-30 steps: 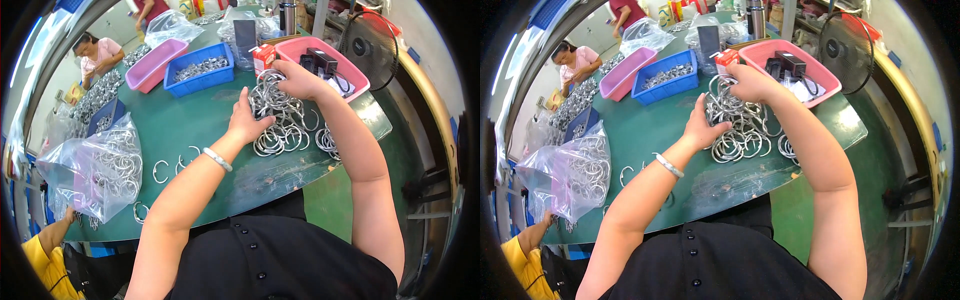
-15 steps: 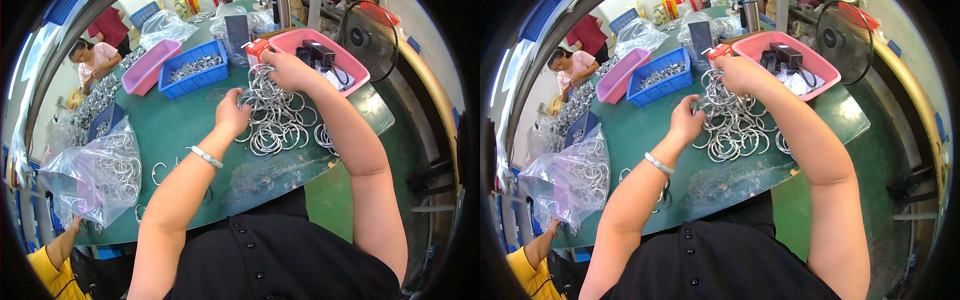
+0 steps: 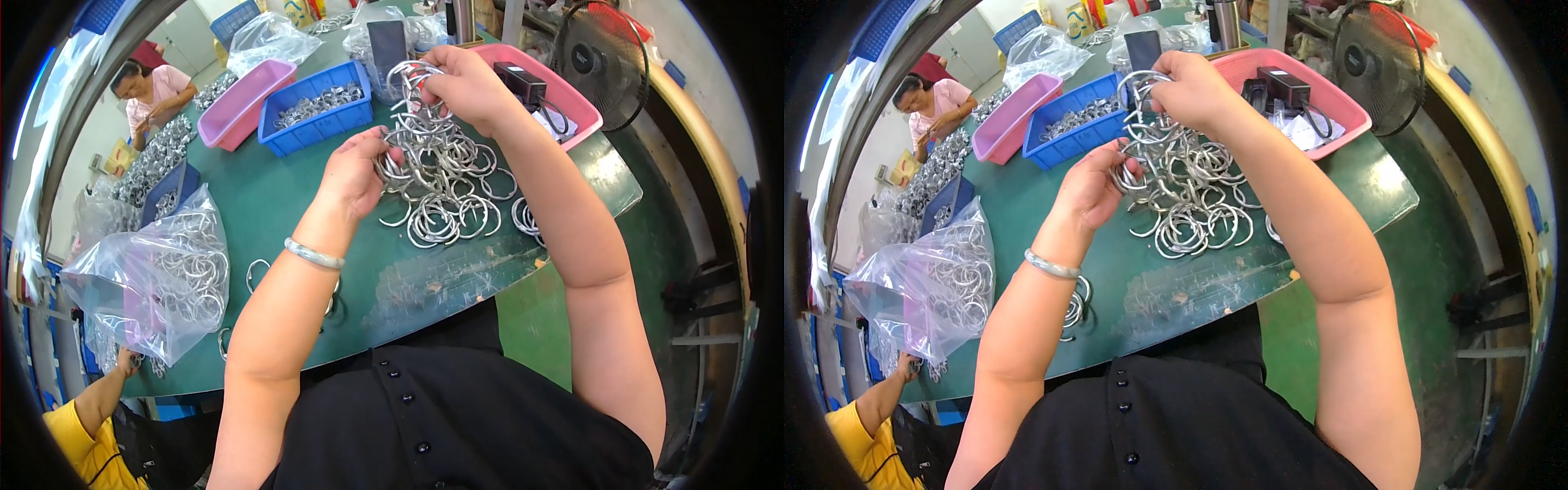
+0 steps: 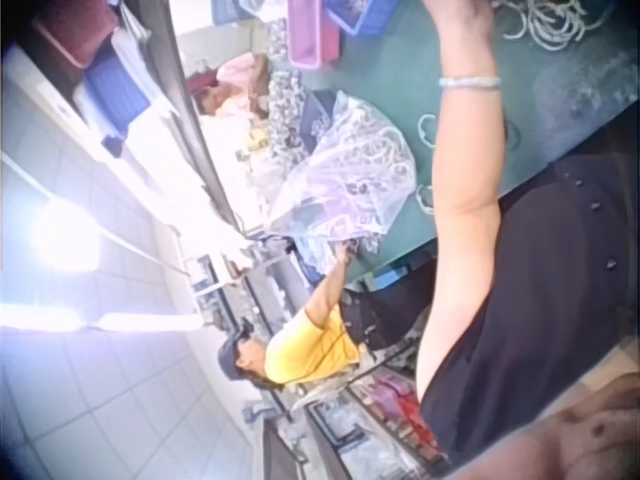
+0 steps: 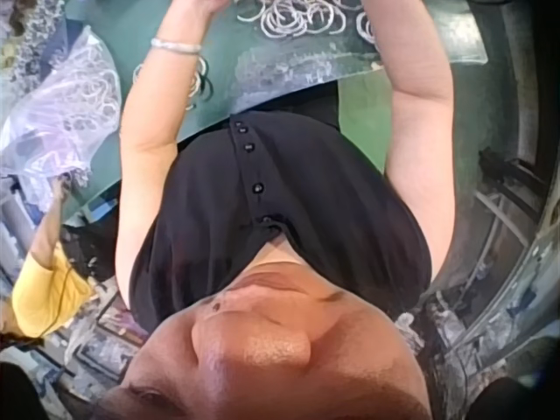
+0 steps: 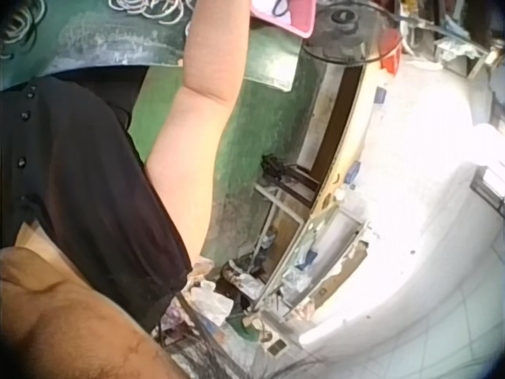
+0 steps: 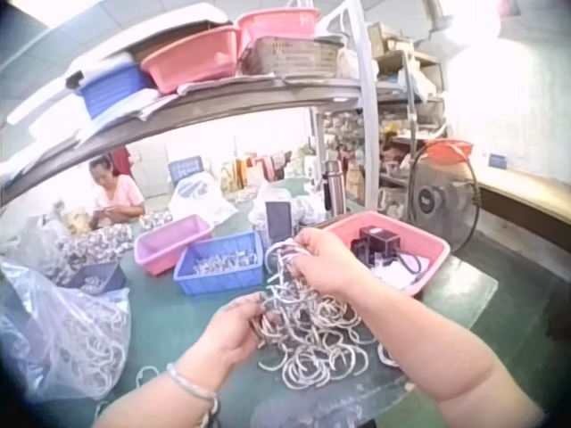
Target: The person picks up metal rings from a table, groups them together by hand, and places them into a plastic bag. They then walk to a storage area and place the bag on a shelf.
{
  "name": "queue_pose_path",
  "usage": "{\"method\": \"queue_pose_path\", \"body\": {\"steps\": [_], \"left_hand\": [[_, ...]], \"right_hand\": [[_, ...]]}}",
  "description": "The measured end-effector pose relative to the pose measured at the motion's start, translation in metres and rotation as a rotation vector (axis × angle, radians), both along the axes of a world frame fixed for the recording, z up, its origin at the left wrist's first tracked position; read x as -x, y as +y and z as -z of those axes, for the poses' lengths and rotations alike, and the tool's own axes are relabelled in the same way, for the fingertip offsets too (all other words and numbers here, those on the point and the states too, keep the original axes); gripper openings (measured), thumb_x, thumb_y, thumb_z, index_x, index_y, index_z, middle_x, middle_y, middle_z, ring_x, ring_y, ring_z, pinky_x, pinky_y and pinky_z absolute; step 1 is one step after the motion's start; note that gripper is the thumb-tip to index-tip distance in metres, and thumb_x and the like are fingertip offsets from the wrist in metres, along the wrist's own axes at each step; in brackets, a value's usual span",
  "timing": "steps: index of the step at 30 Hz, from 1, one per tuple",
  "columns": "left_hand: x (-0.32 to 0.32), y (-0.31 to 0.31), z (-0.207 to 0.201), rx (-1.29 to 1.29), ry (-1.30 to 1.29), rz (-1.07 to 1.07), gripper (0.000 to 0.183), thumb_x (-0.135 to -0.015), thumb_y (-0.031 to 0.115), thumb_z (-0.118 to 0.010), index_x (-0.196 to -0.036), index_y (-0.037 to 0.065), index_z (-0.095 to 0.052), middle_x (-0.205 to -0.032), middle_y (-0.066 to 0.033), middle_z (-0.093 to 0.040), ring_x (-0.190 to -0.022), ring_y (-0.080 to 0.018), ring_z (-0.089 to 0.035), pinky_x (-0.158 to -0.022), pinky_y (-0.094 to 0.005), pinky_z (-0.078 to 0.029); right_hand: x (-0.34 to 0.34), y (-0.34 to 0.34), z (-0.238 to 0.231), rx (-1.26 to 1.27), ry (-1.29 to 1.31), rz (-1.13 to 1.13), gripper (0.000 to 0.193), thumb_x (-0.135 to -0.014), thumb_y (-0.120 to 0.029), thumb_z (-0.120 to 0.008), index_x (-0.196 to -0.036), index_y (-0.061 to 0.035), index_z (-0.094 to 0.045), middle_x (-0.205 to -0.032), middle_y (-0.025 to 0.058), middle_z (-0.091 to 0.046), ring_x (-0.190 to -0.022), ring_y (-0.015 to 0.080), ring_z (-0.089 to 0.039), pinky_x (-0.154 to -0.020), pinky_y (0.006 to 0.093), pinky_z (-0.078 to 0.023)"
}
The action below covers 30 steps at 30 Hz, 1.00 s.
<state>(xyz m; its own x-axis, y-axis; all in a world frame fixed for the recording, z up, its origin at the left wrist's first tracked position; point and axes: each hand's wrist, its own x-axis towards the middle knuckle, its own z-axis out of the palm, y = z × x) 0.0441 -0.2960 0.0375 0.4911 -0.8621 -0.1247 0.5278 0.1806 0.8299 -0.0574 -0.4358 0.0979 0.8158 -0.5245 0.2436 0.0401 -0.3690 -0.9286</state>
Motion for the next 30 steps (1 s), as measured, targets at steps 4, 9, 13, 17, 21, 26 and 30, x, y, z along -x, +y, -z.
{"method": "queue_pose_path", "body": {"steps": [4, 9, 13, 17, 21, 26, 30], "left_hand": [[0.005, 0.0, -0.01, 0.007, 0.035, 0.021, 0.021, -0.081, -0.002, -0.039, -0.101, -0.003, -0.044, -0.085, -0.0083, -0.051, -0.069, -0.0148, -0.053, -0.069, -0.0293, -0.049], [0.008, 0.001, -0.019, 0.077, 0.218, 0.125, 0.03, -0.08, 0.013, -0.044, -0.105, -0.004, -0.043, -0.092, -0.0193, -0.052, -0.082, -0.0294, -0.055, -0.081, -0.042, -0.045], [0.006, 0.006, -0.015, 0.13, 0.354, 0.211, 0.064, -0.075, 0.057, -0.052, -0.106, 0.0, -0.047, -0.1, -0.0222, -0.053, -0.092, -0.0357, -0.052, -0.084, -0.0501, -0.039], [0.0, 0.005, -0.021, 0.095, 0.323, 0.188, 0.051, -0.077, 0.05, -0.054, -0.099, 0.004, -0.054, -0.097, -0.0096, -0.059, -0.089, -0.0265, -0.056, -0.081, -0.0452, -0.043], [-0.009, 0.008, -0.024, 0.102, 0.254, 0.225, 0.035, -0.08, 0.038, -0.054, -0.092, 0.005, -0.058, -0.089, -0.0081, -0.062, -0.083, -0.0239, -0.059, -0.077, -0.0405, -0.045], [-0.002, 0.005, -0.04, 0.097, 0.223, 0.152, 0.026, -0.083, 0.03, -0.05, -0.091, 0.007, -0.058, -0.087, -0.0068, -0.063, -0.079, -0.0205, -0.06, -0.073, -0.0367, -0.047], [0.007, 0.001, -0.051, 0.096, 0.07, 0.129, 0.021, -0.083, 0.027, -0.051, -0.091, 0.008, -0.056, -0.082, -0.0042, -0.061, -0.071, -0.0169, -0.059, -0.065, -0.0329, -0.049]], "right_hand": [[-0.006, 0.007, -0.004, 0.039, -0.062, 0.01, 0.019, -0.074, -0.005, -0.051, -0.091, 0.0018, -0.053, -0.068, 0.0033, -0.056, -0.058, 0.0073, -0.051, -0.049, 0.0209, -0.039], [-0.018, 0.011, 0.004, 0.546, -0.039, 0.133, 0.023, -0.068, -0.007, -0.054, -0.088, 0.0026, -0.056, -0.071, 0.0116, -0.059, -0.067, 0.0199, -0.057, -0.06, 0.0304, -0.045], [-0.016, 0.031, 0.006, 0.656, 0.103, -0.087, 0.03, -0.063, -0.009, -0.056, -0.09, 0.0027, -0.056, -0.079, 0.0176, -0.06, -0.076, 0.0276, -0.06, -0.069, 0.0337, -0.047], [-0.006, 0.036, -0.003, 0.656, 0.153, -0.329, 0.03, -0.066, -0.012, -0.058, -0.09, 0.0057, -0.055, -0.079, 0.0165, -0.06, -0.074, 0.0231, -0.06, -0.067, 0.0321, -0.047], [0.007, 0.042, -0.015, 0.579, 0.152, -0.479, 0.03, -0.072, -0.008, -0.054, -0.098, 0.0076, -0.053, -0.086, 0.0154, -0.06, -0.08, 0.0188, -0.058, -0.072, 0.0292, -0.046], [0.022, 0.037, -0.012, 0.488, -0.084, -0.42, 0.044, -0.073, 0.004, -0.044, -0.118, 0.0045, -0.041, -0.102, 0.014, -0.055, -0.096, 0.0201, -0.054, -0.08, 0.0314, -0.045], [0.023, 0.038, -0.007, 0.692, -0.274, -0.291, 0.049, -0.072, 0.009, -0.04, -0.12, 0.0008, -0.038, -0.104, 0.0157, -0.052, -0.099, 0.0235, -0.053, -0.081, 0.0316, -0.045]]}}
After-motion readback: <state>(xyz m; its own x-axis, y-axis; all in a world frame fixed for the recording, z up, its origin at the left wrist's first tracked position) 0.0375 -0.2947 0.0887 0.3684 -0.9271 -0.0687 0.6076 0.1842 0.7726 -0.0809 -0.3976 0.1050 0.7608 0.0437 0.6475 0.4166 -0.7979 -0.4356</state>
